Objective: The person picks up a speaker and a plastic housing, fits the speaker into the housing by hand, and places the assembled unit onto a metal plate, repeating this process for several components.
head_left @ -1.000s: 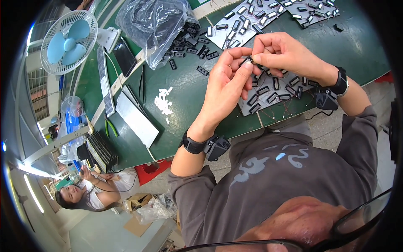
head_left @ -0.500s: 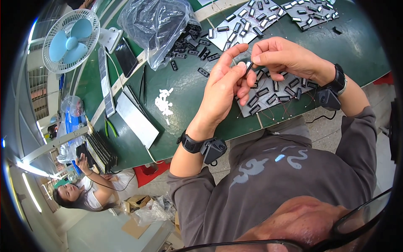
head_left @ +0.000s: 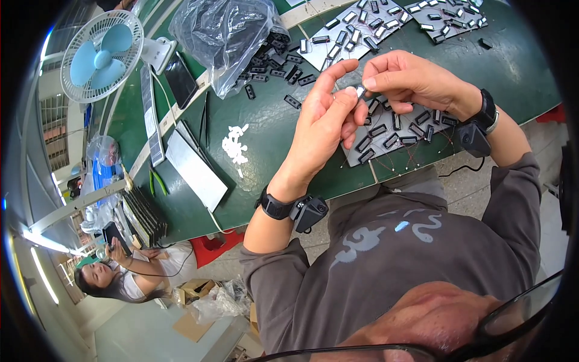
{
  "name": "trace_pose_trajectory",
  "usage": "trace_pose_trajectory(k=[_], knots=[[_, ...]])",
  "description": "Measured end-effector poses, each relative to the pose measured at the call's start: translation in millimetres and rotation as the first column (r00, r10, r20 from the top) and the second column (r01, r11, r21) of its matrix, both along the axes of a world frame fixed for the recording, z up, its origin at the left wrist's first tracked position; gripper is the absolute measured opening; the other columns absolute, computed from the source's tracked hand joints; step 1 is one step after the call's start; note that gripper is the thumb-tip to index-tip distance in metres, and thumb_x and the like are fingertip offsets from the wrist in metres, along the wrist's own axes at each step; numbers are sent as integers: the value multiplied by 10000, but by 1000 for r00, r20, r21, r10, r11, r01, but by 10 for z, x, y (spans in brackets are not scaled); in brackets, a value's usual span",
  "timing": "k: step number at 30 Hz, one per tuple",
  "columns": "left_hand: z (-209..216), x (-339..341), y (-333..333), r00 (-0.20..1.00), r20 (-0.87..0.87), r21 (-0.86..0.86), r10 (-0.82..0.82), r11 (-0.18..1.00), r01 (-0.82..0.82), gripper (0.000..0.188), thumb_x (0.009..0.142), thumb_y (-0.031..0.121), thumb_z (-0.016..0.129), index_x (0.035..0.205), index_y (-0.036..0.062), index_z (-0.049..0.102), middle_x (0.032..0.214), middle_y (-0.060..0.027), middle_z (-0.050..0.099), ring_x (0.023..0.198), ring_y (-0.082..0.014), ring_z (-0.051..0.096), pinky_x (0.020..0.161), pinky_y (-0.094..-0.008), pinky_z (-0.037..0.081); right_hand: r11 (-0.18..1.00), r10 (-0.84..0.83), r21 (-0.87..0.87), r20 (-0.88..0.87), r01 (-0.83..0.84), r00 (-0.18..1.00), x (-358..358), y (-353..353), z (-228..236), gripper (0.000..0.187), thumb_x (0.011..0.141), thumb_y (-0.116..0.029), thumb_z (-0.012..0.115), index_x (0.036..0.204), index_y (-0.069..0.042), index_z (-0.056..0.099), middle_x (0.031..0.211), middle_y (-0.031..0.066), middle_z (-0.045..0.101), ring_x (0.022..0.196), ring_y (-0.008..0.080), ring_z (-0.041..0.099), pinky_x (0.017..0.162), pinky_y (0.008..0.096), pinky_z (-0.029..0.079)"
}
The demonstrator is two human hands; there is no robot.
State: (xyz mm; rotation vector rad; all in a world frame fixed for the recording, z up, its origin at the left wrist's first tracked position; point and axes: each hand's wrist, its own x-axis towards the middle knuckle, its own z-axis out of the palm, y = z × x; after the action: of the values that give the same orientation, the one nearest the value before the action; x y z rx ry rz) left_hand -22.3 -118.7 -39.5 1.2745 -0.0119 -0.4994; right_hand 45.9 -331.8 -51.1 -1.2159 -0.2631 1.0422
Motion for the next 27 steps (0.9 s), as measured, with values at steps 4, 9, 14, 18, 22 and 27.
trace_pose_trajectory(k=[4, 9, 14, 18, 22, 27], knots=[[30, 11, 72, 999, 37, -13, 8, 1000, -8, 443, 1034, 198, 493, 1436, 24, 431, 753, -36, 607, 538, -42, 434, 463, -197, 389, 998, -35, 43, -3, 35, 999, -25, 41, 41, 205, 985, -260, 636, 944, -63, 603, 656, -85, 447, 486, 2, 319, 438, 196, 300], [199, 110, 527, 803, 518, 258, 294, 841, -475, 280, 1017, 184, 564, 1236, 19, 619, 827, -48, 678, 557, -55, 489, 491, -197, 412, 993, -108, 55, 49, 105, 993, 38, -17, 31, 195, 981, -258, 643, 950, -70, 606, 656, -96, 389, 506, -1, 270, 451, 189, 272], [81, 2, 720, 689, 707, 682, -162, 414, -603, 124, 930, 112, 663, 1023, 62, 728, 870, -57, 682, 654, -150, 592, 566, -276, 486, 978, -210, 25, 91, 209, 973, 57, -53, 30, 186, 980, -262, 647, 958, -81, 609, 685, -100, 385, 534, -7, 272, 473, 177, 265], [-53, 62, 603, 503, 714, 672, -488, 275, -688, 121, 858, 104, 703, 974, 81, 728, 921, -67, 655, 797, -230, 624, 661, -346, 529, 971, -240, 16, 99, 239, 966, 44, -37, -12, 180, 978, -264, 649, 963, -89, 611, 722, -99, 420, 554, -8, 295, 488, 173, 275], [-99, 247, 482, 540, 626, 736, -564, 196, -649, 97, 834, 110, 709, 925, 76, 715, 932, -62, 625, 905, -260, 617, 696, -386, 540, 958, -288, 21, 111, 287, 951, 10, -6, 35, 180, 976, -269, 653, 963, -94, 611, 784, -90, 485, 572, -6, 309, 501, 172, 287], [-142, 281, 471, 540, 586, 753, -605, 159, -638, 93, 838, 111, 696, 922, 72, 699, 941, -60, 604, 912, -251, 607, 686, -381, 539, 967, -254, 57, 153, 248, 955, 23, -31, 30, 183, 976, -278, 652, 967, -100, 611, 896, -65, 571, 629, 1, 381, 533, 177, 342]])
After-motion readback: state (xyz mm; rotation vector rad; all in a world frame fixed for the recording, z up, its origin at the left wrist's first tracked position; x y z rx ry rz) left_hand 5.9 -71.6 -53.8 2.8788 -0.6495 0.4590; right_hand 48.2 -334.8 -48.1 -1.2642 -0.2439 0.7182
